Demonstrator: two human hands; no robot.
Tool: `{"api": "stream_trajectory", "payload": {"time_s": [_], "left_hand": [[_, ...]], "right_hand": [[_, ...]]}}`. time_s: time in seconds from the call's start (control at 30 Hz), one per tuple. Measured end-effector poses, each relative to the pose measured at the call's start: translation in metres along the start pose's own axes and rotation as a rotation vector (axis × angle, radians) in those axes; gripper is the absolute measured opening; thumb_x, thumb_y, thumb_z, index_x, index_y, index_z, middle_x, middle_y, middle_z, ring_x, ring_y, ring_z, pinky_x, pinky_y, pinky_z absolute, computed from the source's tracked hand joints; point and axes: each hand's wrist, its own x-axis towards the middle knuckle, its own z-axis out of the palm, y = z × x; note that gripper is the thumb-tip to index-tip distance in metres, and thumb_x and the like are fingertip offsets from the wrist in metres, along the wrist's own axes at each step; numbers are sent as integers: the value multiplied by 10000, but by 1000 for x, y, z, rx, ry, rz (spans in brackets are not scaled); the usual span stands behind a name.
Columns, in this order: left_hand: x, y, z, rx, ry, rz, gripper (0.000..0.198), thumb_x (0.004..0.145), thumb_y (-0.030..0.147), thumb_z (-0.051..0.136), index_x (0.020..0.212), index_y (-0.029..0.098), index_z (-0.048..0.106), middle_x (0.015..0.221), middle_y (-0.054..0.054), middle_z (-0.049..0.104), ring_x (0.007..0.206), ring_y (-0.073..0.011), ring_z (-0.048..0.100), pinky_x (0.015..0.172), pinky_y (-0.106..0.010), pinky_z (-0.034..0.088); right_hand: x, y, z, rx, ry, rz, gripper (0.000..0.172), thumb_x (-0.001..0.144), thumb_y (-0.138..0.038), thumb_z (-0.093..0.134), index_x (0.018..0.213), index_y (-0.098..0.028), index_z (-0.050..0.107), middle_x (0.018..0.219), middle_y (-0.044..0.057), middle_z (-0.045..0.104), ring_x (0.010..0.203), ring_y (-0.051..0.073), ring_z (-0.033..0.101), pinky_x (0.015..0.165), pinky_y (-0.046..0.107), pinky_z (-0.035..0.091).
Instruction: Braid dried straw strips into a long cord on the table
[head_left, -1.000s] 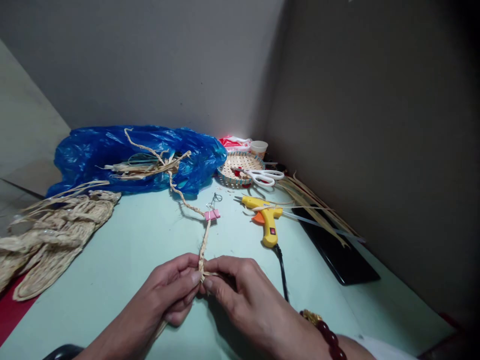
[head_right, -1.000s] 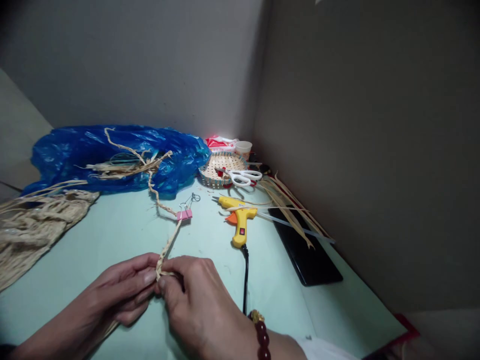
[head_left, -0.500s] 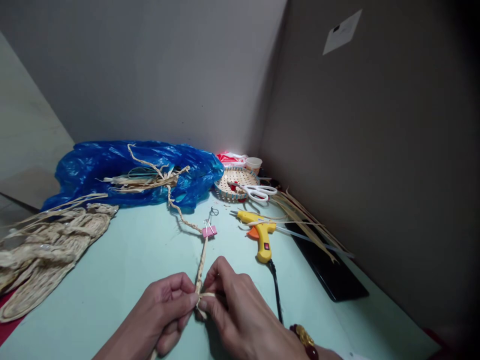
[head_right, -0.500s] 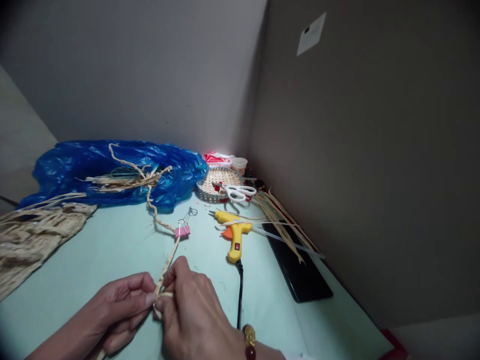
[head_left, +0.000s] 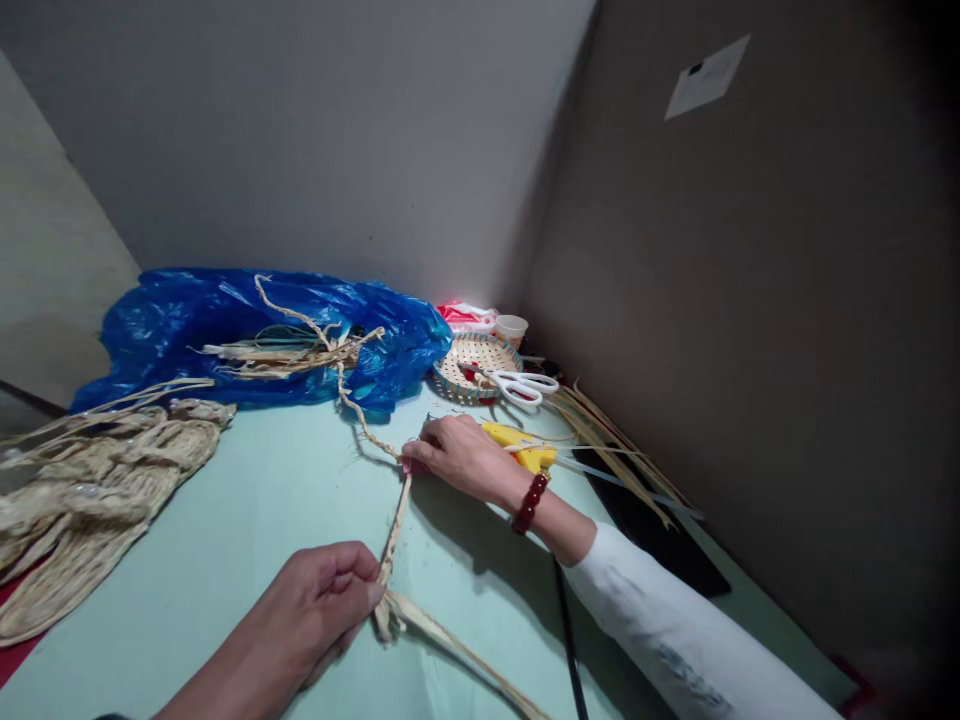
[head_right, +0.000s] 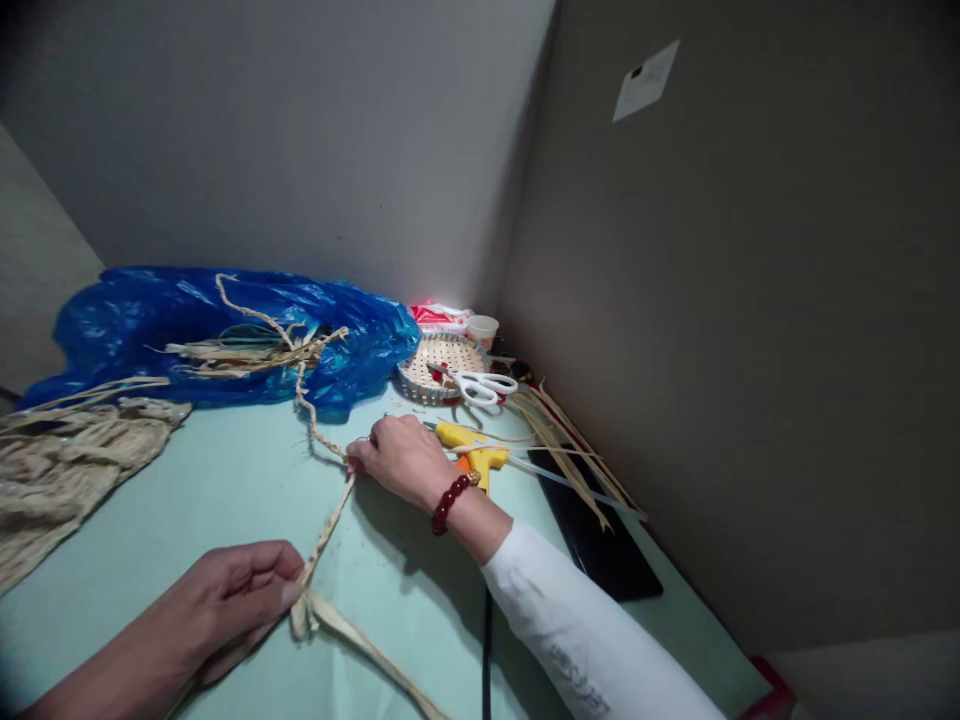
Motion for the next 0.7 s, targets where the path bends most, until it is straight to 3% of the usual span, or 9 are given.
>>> {"api": "stream_trajectory", "payload": {"time_s": [0.07, 0.23, 0.43, 0.57, 0.7], "left_hand": [[0, 2, -2, 53, -4, 15, 270, 727, 415, 579, 629, 195, 456, 476, 103, 302, 457, -76, 206, 440, -223, 128], [0, 3, -6, 180, -21, 46, 228, 756, 385, 518, 644, 199, 447, 541, 83, 301, 538, -111, 255, 500, -248, 180], [4, -5, -10, 249, 2, 84, 249, 788, 413, 488, 667, 200, 444, 594, 73, 304, 581, -124, 264, 526, -250, 211], [8, -10, -11, 233, 16, 100, 237, 786, 399, 486, 661, 201, 446, 548, 90, 288, 546, -113, 255, 507, -254, 175], [11, -9, -12, 248, 41, 127, 170, 731, 338, 492, 639, 205, 442, 505, 99, 302, 514, -104, 270, 492, -255, 164]], "right_hand": [[8, 3, 6, 9, -24, 3, 356, 888, -407, 523, 717, -139, 684, 703, 57, 649, 643, 130, 527, 600, 233, 317], [18, 7, 5, -3, -74, 33, 474, 871, -516, 477, 674, -133, 675, 635, 44, 621, 579, 123, 496, 546, 236, 304], [28, 4, -1, -49, -108, 68, 235, 780, -331, 532, 741, -149, 675, 730, 68, 648, 655, 156, 520, 535, 240, 307], [30, 4, -7, -65, -136, 80, 233, 750, -332, 553, 787, -140, 679, 757, 79, 653, 659, 161, 526, 522, 238, 318], [32, 5, -10, -71, -159, 97, 215, 733, -315, 573, 715, -123, 667, 681, 72, 623, 601, 152, 507, 499, 246, 301]]}}
